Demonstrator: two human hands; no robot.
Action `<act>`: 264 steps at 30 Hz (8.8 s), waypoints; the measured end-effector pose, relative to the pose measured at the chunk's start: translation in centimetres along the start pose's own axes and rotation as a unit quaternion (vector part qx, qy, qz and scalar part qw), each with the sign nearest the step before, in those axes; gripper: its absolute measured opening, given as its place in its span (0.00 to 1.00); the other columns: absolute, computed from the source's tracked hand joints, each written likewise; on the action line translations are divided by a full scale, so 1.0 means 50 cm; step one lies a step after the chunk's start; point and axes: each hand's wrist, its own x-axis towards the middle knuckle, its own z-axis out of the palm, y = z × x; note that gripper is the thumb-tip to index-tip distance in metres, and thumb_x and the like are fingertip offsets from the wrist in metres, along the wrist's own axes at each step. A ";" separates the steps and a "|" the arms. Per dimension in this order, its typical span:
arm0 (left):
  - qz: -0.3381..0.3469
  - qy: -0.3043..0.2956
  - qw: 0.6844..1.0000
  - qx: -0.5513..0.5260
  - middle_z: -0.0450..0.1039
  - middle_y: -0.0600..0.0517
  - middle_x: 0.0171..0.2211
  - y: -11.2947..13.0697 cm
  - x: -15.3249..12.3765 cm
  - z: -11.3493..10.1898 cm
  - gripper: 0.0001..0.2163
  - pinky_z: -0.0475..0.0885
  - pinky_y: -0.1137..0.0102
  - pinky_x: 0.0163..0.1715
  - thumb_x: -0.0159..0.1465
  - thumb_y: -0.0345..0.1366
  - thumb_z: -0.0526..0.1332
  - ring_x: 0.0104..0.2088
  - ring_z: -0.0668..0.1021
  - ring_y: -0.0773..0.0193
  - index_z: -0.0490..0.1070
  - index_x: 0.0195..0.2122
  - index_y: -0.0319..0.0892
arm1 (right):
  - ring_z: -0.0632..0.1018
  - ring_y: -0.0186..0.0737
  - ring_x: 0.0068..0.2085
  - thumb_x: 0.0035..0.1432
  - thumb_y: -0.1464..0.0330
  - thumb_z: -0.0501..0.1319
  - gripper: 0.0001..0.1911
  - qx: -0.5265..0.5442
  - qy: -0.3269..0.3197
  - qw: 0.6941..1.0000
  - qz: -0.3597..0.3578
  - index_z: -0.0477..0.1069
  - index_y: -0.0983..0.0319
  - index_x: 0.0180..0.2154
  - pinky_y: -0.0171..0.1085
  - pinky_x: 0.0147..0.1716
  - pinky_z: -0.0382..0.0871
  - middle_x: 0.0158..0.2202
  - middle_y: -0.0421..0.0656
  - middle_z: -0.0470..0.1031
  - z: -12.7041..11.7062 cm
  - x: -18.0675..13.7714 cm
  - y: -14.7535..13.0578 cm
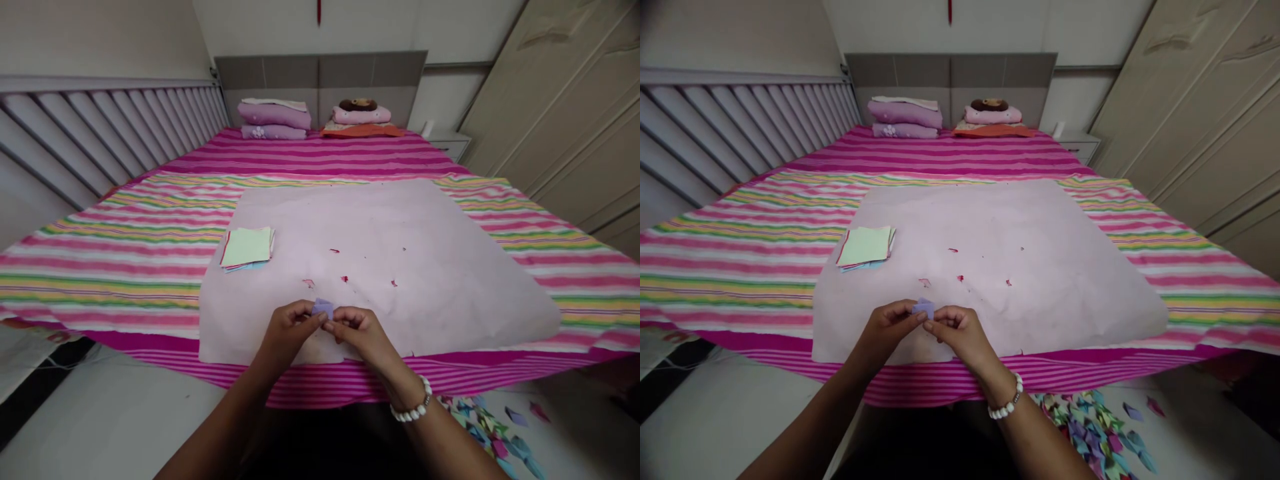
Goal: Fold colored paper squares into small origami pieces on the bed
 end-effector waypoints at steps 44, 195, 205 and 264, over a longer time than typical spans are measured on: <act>0.019 0.013 0.999 -0.049 0.71 0.55 0.26 0.013 0.004 -0.007 0.07 0.68 0.73 0.30 0.54 0.35 0.67 0.28 0.74 0.68 0.70 0.29 0.40 | 0.73 0.33 0.29 0.43 0.66 0.72 0.20 0.047 0.060 0.989 -0.125 0.76 0.57 0.42 0.35 0.31 0.70 0.30 0.39 0.74 0.001 -0.013 0.000; 0.103 0.052 0.984 0.134 0.75 0.51 0.30 -0.101 0.180 -0.047 0.04 0.68 0.72 0.32 0.54 0.35 0.65 0.32 0.75 0.65 0.77 0.27 0.41 | 0.74 0.38 0.33 0.54 0.68 0.61 0.05 -0.202 0.071 0.954 -0.209 0.74 0.60 0.30 0.37 0.34 0.67 0.30 0.42 0.74 -0.051 0.189 0.054; 0.043 0.115 0.985 0.123 0.75 0.52 0.25 -0.177 0.203 -0.045 0.08 0.72 0.71 0.28 0.54 0.39 0.63 0.26 0.77 0.65 0.72 0.29 0.40 | 0.71 0.37 0.27 0.52 0.68 0.57 0.05 -0.223 0.123 0.948 -0.193 0.71 0.61 0.29 0.35 0.28 0.65 0.26 0.40 0.72 -0.059 0.228 0.119; 0.293 0.201 0.814 0.458 0.72 0.41 0.46 -0.218 0.228 0.000 0.12 0.74 0.56 0.42 0.63 0.36 0.56 0.44 0.77 0.53 0.71 0.46 0.39 | 0.77 0.39 0.33 0.51 0.80 0.57 0.12 -0.569 0.251 0.757 -0.200 0.77 0.63 0.32 0.35 0.35 0.69 0.32 0.44 0.79 -0.383 0.352 -0.138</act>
